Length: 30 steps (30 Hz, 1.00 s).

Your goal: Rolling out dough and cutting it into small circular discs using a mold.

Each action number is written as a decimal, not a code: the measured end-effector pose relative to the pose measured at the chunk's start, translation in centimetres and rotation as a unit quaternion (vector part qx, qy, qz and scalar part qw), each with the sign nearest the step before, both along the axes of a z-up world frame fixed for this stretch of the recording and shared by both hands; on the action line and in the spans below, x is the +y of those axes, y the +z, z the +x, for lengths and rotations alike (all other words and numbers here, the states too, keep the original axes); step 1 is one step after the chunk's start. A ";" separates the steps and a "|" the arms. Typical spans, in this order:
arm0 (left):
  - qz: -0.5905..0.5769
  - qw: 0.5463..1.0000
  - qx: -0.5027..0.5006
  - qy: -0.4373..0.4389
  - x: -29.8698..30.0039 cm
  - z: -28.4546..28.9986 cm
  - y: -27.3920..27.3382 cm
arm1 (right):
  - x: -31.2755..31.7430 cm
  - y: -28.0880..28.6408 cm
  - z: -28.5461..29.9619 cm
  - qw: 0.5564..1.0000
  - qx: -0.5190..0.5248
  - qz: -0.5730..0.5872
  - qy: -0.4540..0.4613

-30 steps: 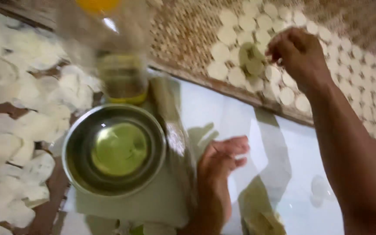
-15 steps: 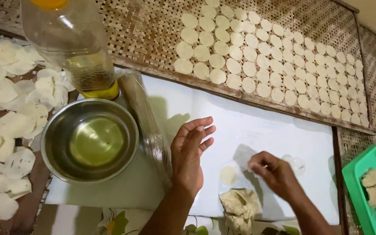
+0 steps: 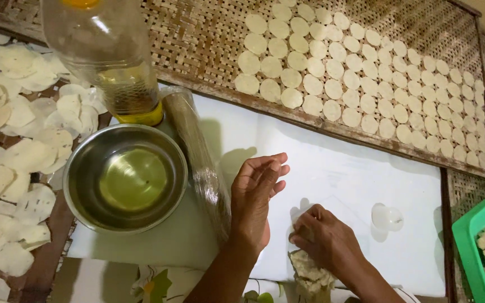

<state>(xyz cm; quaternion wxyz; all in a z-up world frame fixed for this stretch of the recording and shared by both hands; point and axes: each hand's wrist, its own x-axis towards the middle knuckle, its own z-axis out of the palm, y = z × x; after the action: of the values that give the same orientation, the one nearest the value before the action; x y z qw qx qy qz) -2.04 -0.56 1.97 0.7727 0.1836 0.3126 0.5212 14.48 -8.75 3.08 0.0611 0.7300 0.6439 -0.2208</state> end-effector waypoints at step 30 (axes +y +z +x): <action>-0.093 0.974 -0.189 -0.082 -1.8 3.3 -2.5 | 3.4 -1.3 8.2 0.674 0.652 0.067 -0.341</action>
<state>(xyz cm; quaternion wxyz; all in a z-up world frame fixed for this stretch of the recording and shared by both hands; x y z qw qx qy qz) 1.22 -2.35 -0.55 0.8716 0.0338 0.1917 0.4499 22.65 -5.37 1.76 -0.5030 0.5712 0.2398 -0.6027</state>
